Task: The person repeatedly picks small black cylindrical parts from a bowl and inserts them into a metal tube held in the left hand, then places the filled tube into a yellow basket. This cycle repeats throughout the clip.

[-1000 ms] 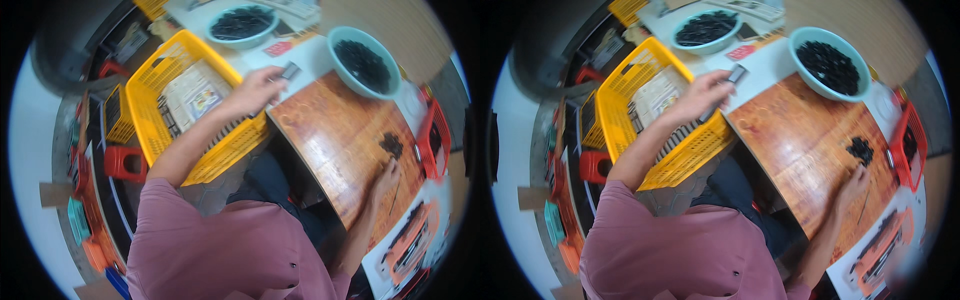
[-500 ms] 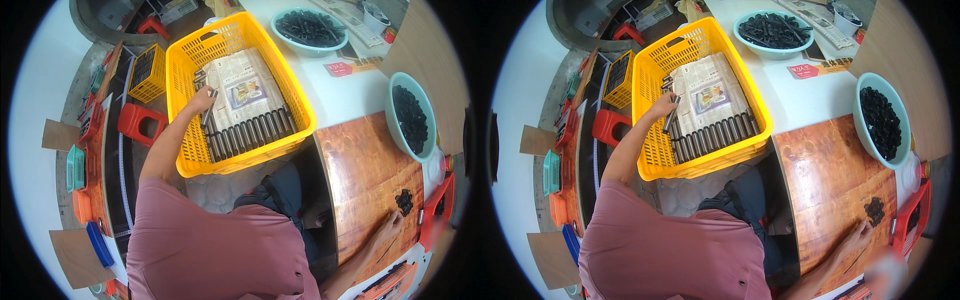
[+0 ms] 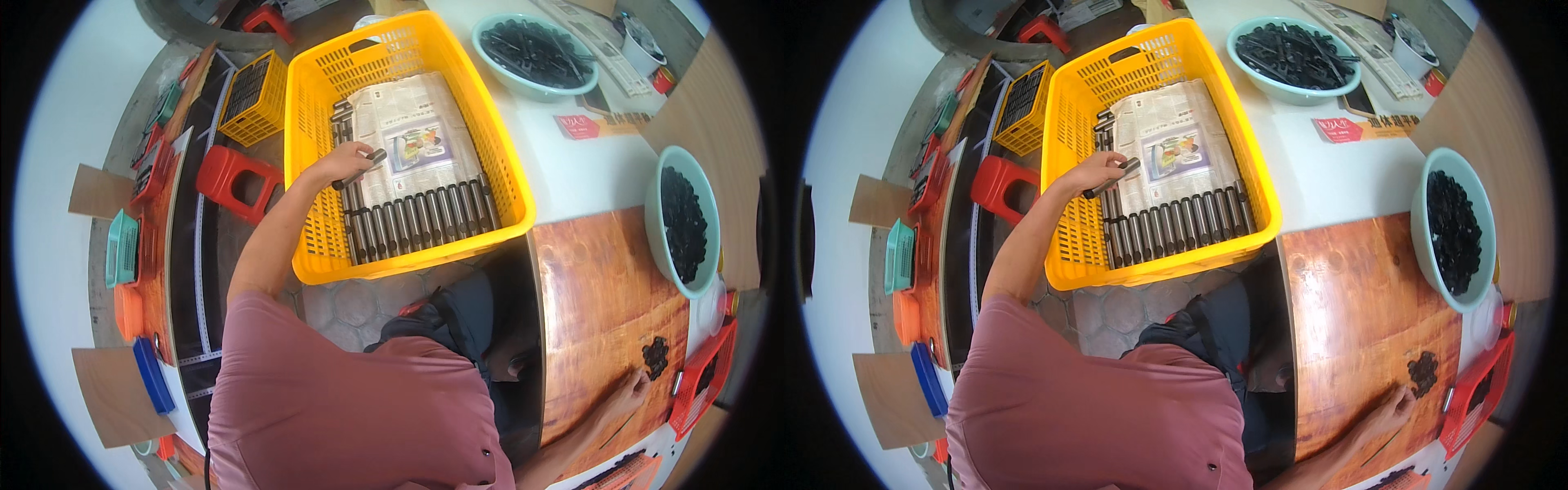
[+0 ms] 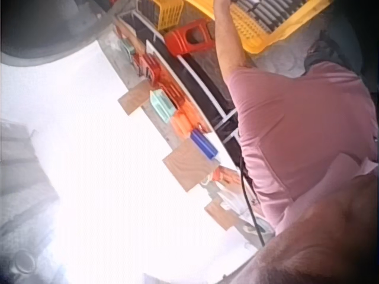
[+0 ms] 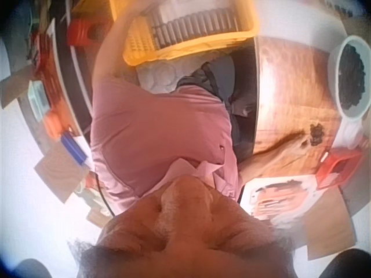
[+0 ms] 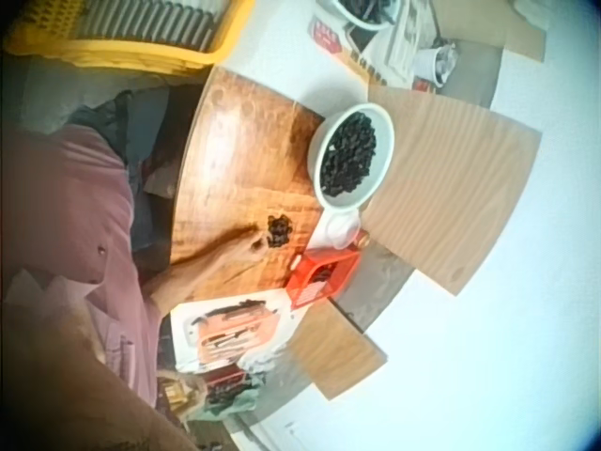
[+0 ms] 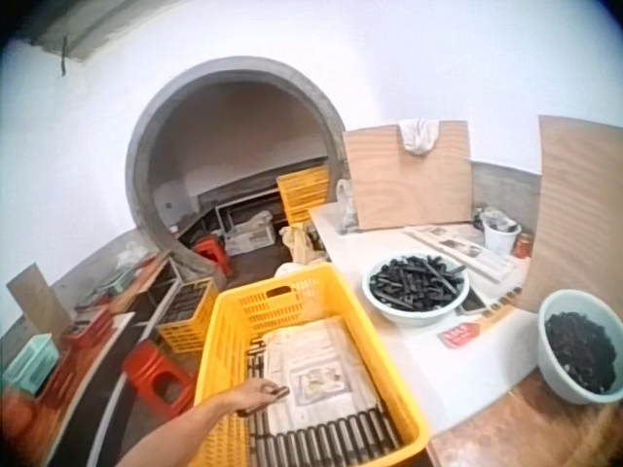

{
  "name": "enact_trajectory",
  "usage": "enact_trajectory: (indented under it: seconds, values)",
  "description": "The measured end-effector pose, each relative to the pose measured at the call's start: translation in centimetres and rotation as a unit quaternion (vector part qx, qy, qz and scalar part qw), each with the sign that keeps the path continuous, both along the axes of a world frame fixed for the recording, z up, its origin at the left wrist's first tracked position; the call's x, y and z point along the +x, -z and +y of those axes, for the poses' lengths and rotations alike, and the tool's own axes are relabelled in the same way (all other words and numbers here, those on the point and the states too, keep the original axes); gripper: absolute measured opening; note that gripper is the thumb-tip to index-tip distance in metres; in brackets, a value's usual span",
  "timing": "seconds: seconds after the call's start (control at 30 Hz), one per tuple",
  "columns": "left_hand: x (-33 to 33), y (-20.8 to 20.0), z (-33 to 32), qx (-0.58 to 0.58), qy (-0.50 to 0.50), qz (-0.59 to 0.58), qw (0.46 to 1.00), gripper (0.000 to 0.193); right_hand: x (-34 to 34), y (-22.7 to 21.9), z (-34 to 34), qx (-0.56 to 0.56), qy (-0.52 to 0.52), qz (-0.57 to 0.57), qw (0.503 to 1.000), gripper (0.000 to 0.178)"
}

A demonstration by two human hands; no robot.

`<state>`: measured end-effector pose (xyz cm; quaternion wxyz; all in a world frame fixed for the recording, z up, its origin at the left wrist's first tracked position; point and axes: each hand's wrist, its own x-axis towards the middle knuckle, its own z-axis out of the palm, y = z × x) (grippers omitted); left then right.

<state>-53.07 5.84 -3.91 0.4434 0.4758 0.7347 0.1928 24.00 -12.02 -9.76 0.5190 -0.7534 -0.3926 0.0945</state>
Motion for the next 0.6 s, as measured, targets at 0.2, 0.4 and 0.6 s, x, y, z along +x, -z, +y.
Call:
enact_trajectory:
  seconds: [0.2, 0.4, 0.6]
  values:
    - [0.0, -3.5, -0.5, 0.001, 0.125, 0.208, 0.97, 0.041, 0.0, 0.0, -0.3, 0.015, 0.0, -0.005, 1.0, 0.025]
    - [-1.3, -5.1, -1.8, 0.06, 0.003, 0.07, 0.996, 0.036, 0.1, -0.3, -0.3, -0.014, -0.012, -0.054, 0.998, 0.027]
    - [-1.4, -6.0, -1.5, 0.258, -0.153, 0.057, 0.952, 0.041, 0.3, -0.3, -0.3, -0.025, -0.003, -0.056, 0.998, 0.027]
